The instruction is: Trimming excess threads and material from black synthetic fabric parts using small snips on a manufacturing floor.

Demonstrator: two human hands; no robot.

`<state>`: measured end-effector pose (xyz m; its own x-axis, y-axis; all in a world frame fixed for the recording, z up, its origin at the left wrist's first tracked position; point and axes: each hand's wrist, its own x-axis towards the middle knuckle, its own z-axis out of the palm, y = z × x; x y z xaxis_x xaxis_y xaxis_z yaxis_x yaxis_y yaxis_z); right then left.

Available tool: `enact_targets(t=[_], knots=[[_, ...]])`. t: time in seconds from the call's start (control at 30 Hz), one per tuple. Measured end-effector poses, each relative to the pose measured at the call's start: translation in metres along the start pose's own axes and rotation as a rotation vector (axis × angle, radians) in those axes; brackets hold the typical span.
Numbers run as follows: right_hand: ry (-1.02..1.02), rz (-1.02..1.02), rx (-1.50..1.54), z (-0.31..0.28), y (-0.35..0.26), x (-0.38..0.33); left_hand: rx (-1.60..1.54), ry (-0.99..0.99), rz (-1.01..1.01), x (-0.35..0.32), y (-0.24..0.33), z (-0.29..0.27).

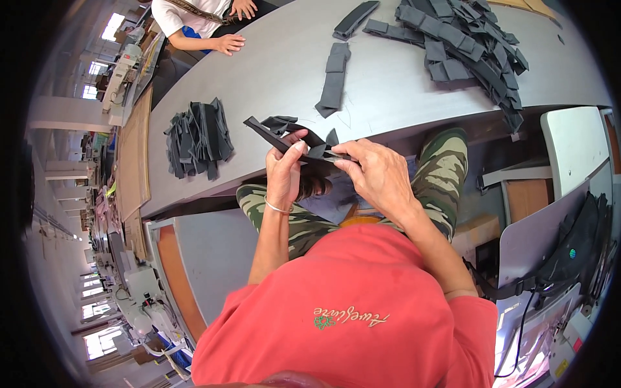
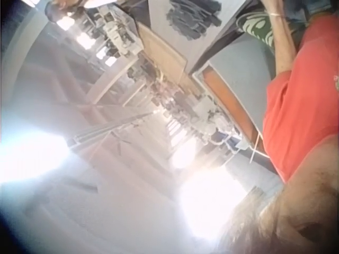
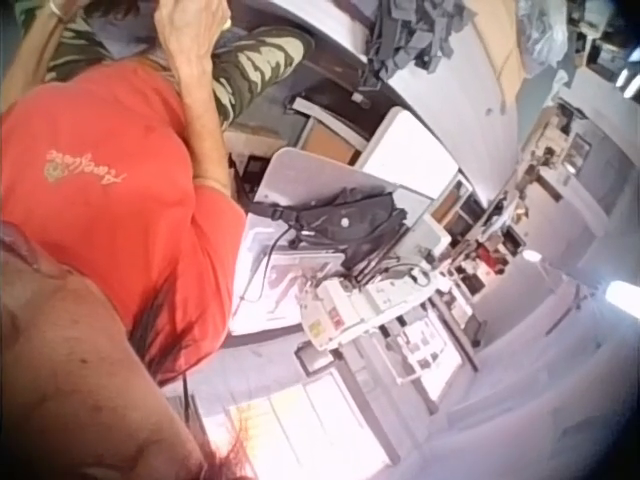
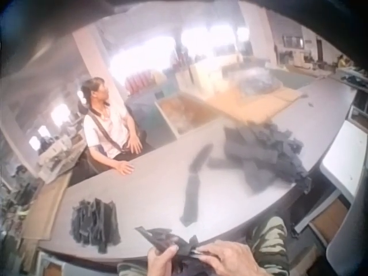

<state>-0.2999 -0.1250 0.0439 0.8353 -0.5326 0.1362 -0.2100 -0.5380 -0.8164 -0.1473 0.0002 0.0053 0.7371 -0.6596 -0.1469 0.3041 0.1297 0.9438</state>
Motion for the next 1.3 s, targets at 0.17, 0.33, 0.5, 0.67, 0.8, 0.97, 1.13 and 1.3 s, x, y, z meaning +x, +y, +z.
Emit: enact_targets(t=[0.17, 0.33, 0.5, 0.67, 0.8, 0.97, 1.13, 1.3], knots=[[0.077, -0.056, -0.003, -0.001, 0.001, 0.000, -0.041, -0.094, 0.084, 0.004, 0.007, 0.003], [0.103, -0.071, 0.111, 0.000, -0.001, 0.003, -0.063, -0.095, 0.132, 0.001, 0.013, 0.007], [0.141, -0.121, 0.177, 0.003, -0.002, 0.008, -0.021, -0.121, 0.237, -0.002, 0.016, 0.013], [0.216, -0.178, -0.028, 0.014, -0.010, 0.013, 0.039, -0.151, 0.290, -0.004, 0.020, 0.015], [0.272, -0.192, -0.210, 0.020, -0.013, 0.020, 0.179, -0.131, 0.243, -0.006, 0.021, 0.023], [0.248, -0.195, -0.268, 0.027, -0.010, 0.024, 0.194, -0.150, 0.274, -0.006, 0.013, 0.020], [0.245, -0.219, -0.280, 0.031, -0.007, 0.024, 0.196, -0.139, 0.187, -0.007, 0.008, 0.017], [0.219, -0.169, -0.271, 0.027, -0.004, 0.026, 0.169, -0.153, 0.198, -0.005, 0.009, 0.023]])
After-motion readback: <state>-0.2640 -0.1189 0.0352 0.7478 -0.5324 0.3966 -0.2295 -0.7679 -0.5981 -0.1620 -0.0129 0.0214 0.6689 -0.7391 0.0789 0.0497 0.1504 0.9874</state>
